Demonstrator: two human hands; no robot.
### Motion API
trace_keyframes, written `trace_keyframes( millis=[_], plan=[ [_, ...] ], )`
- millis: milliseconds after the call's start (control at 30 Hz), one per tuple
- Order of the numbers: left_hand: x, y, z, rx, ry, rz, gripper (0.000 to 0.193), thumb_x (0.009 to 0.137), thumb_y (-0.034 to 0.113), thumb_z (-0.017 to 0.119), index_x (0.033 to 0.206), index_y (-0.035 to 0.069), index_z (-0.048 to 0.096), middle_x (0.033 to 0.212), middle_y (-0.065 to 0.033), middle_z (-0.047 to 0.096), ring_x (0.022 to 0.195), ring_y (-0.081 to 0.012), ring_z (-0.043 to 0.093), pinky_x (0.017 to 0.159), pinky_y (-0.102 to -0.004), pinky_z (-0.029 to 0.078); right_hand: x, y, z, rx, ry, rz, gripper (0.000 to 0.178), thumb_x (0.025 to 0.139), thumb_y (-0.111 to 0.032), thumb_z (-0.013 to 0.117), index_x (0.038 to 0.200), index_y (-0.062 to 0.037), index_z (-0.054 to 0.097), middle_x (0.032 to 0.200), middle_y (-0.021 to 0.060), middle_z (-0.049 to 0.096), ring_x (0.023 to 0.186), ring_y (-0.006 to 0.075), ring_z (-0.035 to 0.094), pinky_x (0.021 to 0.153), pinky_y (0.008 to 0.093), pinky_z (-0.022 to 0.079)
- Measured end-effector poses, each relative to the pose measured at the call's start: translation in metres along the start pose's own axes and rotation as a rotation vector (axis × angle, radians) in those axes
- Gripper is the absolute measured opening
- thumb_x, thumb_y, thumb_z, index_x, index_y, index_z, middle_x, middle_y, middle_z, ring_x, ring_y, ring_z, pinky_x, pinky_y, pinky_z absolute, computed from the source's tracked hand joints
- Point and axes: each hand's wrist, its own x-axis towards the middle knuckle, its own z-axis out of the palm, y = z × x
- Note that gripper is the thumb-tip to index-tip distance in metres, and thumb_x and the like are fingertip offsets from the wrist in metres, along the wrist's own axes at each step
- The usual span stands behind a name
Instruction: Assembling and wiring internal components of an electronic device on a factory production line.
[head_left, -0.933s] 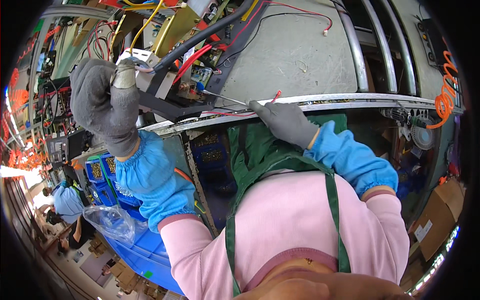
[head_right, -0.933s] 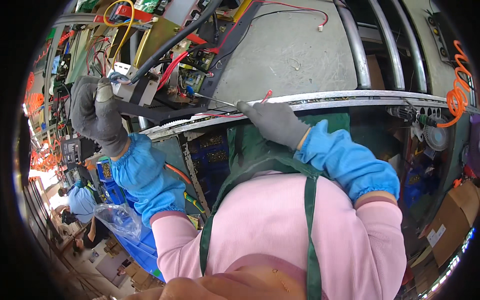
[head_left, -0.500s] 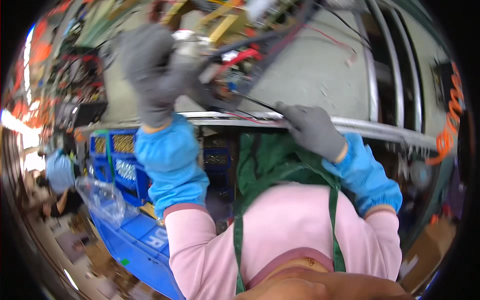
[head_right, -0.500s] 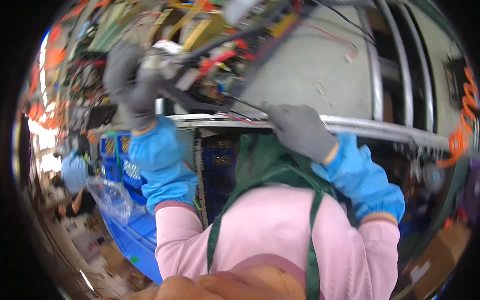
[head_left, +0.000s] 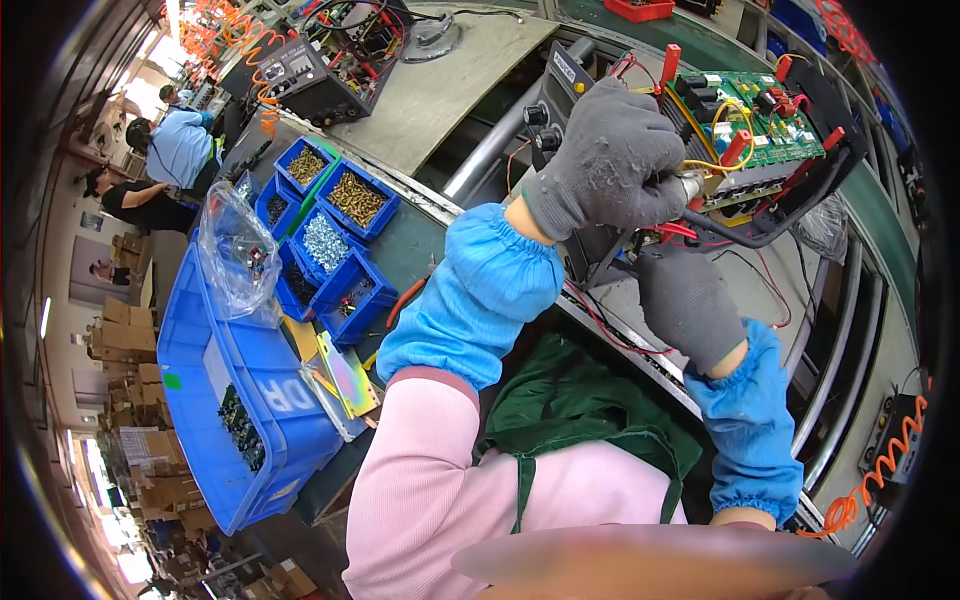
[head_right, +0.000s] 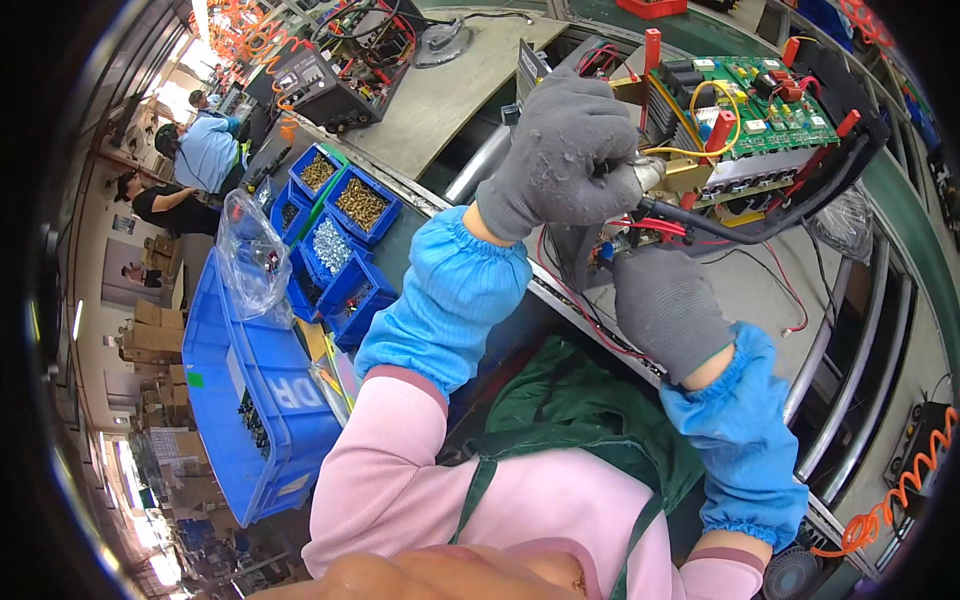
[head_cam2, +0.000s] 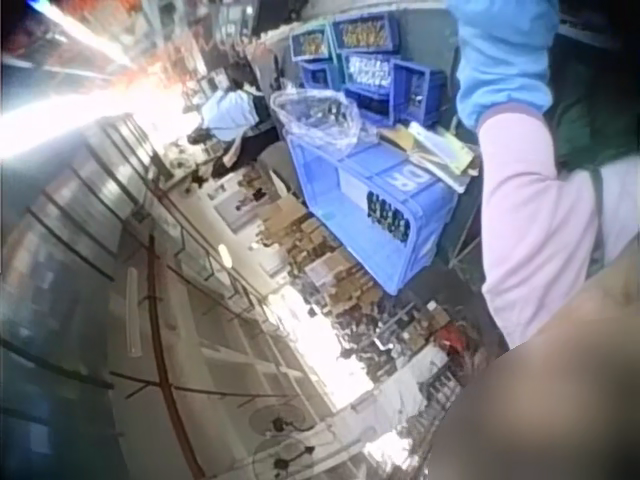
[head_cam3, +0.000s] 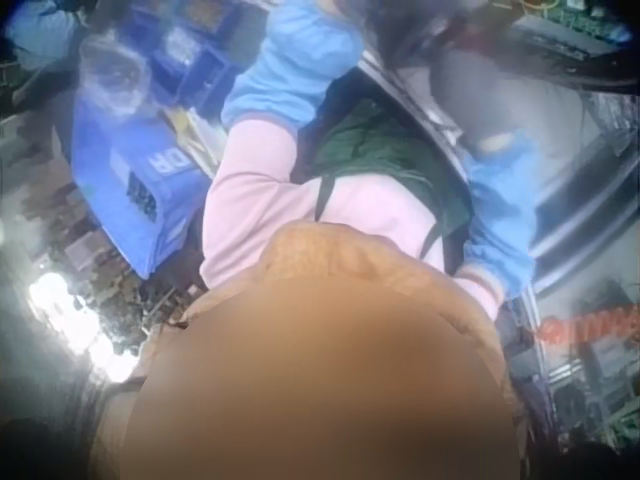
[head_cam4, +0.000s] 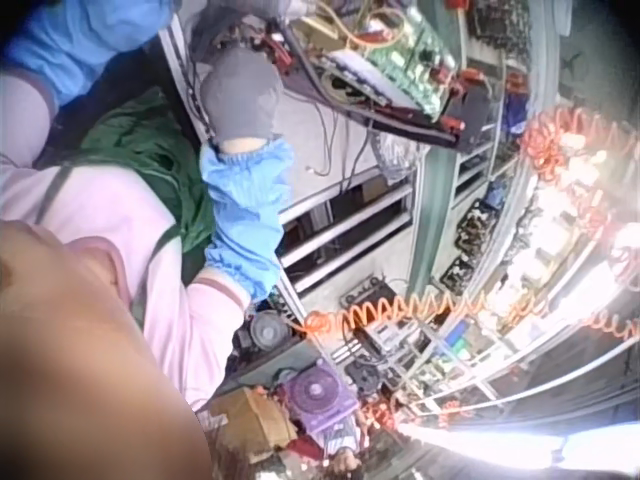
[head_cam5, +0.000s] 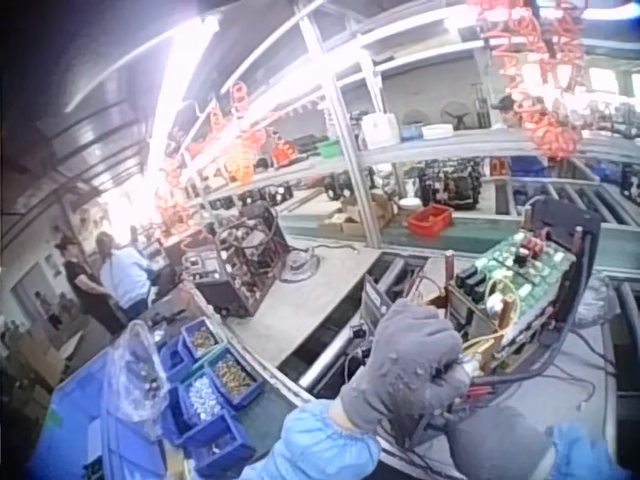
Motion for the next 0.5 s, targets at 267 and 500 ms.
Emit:
trace_keyframes(
  millis=[267, 500],
  plan=[
    [0.004, -0.005, -0.001, -0.030, 0.015, 0.036, 0.029, 0.058, 0.027, 0.074, 0.053, 0.014, 0.050, 0.055, -0.0033, 0.046, 0.057, -0.0230, 0.052, 0.057, -0.0388, 0.035, -0.069, -0.008, 0.057, -0.038, -0.159, 0.236, 0.042, 0.082, -0.009, 0.052, 0.124, -0.0038, 0.052, 0.080, 0.0108, 0.064, 0.067, 0.0283, 0.066, 0.057, 0.0423, 0.052],
    [0.001, -0.006, 0.002, -0.070, -0.005, 0.050, 0.027, 0.063, 0.017, 0.072, 0.056, 0.008, 0.048, 0.055, -0.0065, 0.043, 0.052, -0.0244, 0.046, 0.052, -0.0373, 0.033, -0.111, -0.011, 0.139, 0.290, 0.016, 0.447, 0.042, 0.087, -0.012, 0.053, 0.129, -0.0083, 0.049, 0.081, 0.0133, 0.065, 0.071, 0.0331, 0.065, 0.060, 0.0467, 0.050]
  ],
)
